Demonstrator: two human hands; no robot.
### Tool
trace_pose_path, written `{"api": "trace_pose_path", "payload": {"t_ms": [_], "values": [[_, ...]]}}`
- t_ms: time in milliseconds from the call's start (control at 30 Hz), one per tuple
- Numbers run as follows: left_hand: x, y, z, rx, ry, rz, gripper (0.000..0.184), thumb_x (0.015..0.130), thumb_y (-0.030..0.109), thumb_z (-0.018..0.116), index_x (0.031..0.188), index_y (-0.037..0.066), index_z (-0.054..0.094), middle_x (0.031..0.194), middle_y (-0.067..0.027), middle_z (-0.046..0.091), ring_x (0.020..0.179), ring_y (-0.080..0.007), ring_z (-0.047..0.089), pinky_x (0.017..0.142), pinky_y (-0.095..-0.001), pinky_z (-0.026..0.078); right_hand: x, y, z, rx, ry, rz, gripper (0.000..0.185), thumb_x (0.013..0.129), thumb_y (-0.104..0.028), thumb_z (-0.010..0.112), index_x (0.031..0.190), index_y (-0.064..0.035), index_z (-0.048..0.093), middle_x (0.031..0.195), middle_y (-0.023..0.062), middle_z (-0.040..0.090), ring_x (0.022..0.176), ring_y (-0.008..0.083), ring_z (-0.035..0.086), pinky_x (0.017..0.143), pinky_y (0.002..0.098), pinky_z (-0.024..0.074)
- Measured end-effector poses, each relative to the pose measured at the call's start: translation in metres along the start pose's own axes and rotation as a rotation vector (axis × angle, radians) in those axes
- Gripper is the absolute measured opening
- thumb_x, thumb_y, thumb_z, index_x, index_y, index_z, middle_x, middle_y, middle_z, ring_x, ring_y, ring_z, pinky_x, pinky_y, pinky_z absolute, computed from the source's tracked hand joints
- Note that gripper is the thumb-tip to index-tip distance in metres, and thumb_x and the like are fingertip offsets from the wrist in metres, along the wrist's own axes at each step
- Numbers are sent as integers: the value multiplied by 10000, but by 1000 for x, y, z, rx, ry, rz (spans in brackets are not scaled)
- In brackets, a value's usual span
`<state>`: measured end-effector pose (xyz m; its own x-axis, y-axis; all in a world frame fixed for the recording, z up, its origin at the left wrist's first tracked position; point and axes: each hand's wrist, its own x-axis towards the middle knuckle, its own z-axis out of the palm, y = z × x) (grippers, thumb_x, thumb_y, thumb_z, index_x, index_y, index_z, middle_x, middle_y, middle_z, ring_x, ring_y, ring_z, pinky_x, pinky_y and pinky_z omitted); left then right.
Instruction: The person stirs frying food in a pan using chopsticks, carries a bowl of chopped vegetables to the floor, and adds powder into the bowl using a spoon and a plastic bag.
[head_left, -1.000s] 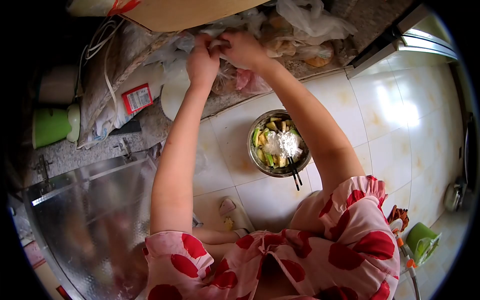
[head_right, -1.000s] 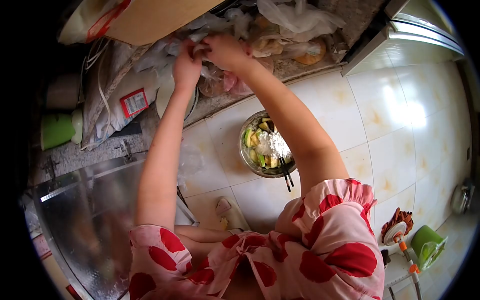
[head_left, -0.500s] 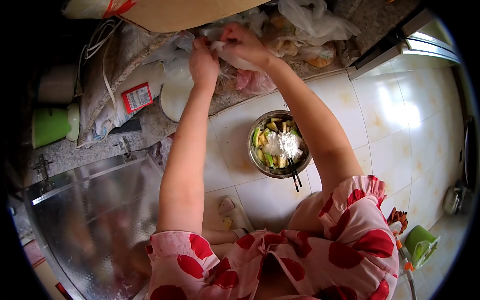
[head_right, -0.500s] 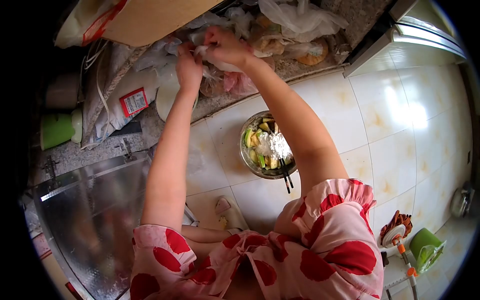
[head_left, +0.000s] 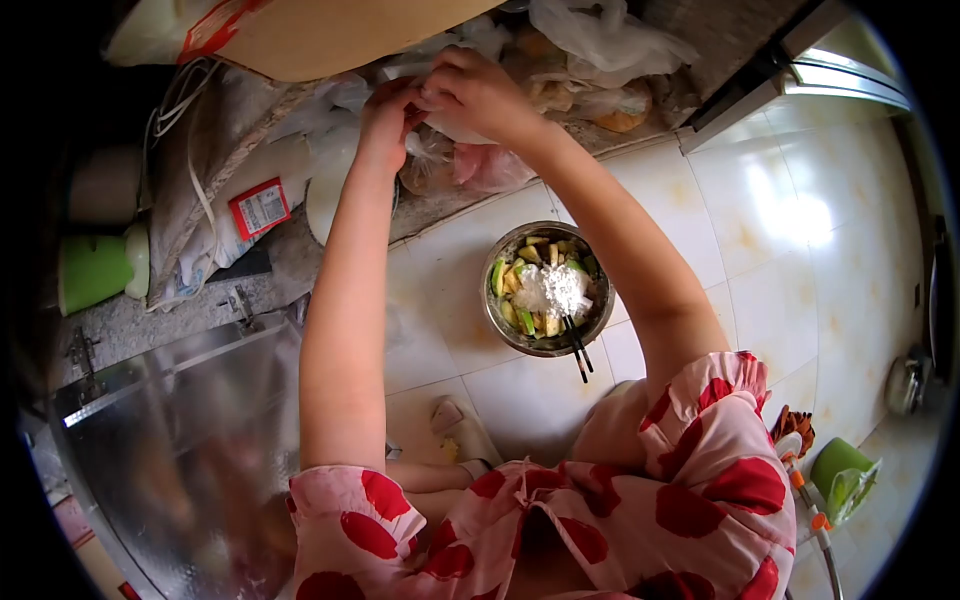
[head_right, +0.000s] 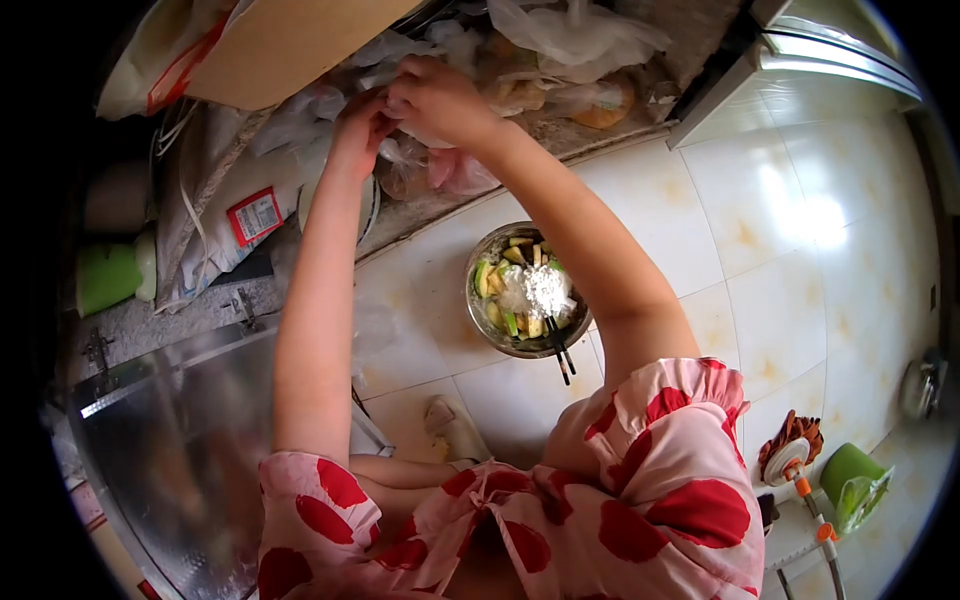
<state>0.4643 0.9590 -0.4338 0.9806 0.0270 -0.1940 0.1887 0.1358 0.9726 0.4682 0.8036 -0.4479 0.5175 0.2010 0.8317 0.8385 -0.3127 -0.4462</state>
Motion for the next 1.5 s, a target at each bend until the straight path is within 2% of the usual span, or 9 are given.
{"api": "trace_pose_path", "payload": {"t_ms": [100,200,267,500,700,1033,1133,1267,1500], "values": [[-3,-1,5,58,-14,33,272,760,57,550,1027,20,516,938,-86,565,833,-196,555,741,-308,451,5,-6,-3,-15,-37,68,103,682,-150,639,726,-62,608,732,96,555,743,279,552,602,370,447],[1,-8,-1,998,33,702,415,705,37,560,1111,27,474,1019,-89,530,989,-224,497,816,-332,408,10,-16,6,191,51,337,113,675,-142,651,725,-47,614,709,100,562,712,282,545,603,363,444],[-10,-9,15,640,-10,610,401,710,22,561,1102,22,478,1023,-89,521,993,-204,486,824,-316,403,10,-20,14,502,263,763,130,668,-139,661,740,-37,622,709,109,578,670,282,547,597,352,444],[4,-30,14,-14,-146,477,386,700,17,607,1066,1,482,1046,-91,511,943,-153,494,810,-293,418,20,-40,6,269,172,323,132,677,-142,671,729,-29,624,720,108,582,651,250,573,593,317,450],[32,-43,-19,807,340,873,254,704,119,635,937,49,561,917,-107,583,898,-330,527,787,-415,399,28,-59,-8,517,140,467,149,748,-144,659,816,-13,636,694,87,616,632,121,571,596,257,453],[-42,-50,2,1052,432,1066,723,644,258,738,1167,-48,342,1185,-237,373,1080,-383,356,913,-458,283,-9,-3,-123,-973,97,184,430,585,-294,754,901,-81,555,849,83,513,824,236,504,690,342,393],[-86,-68,15,948,502,991,641,709,228,691,1164,-47,333,1152,-212,366,1040,-335,366,898,-421,303,-7,9,-148,-1120,-54,81,277,682,-204,700,888,-76,565,813,52,547,790,201,535,673,332,416],[-135,-84,66,538,301,742,470,803,208,618,1137,0,360,1091,-150,389,914,-241,430,852,-361,353,22,-17,-178,-506,181,474,160,837,-166,516,936,-41,528,771,175,602,736,295,601,623,357,451],[-156,-59,128,-757,-193,-637,491,899,437,376,1194,46,406,1148,-108,484,1031,-232,494,847,-415,435,29,-99,-206,109,-102,519,128,871,-142,523,889,-15,514,795,39,582,752,126,574,653,243,450]]}}
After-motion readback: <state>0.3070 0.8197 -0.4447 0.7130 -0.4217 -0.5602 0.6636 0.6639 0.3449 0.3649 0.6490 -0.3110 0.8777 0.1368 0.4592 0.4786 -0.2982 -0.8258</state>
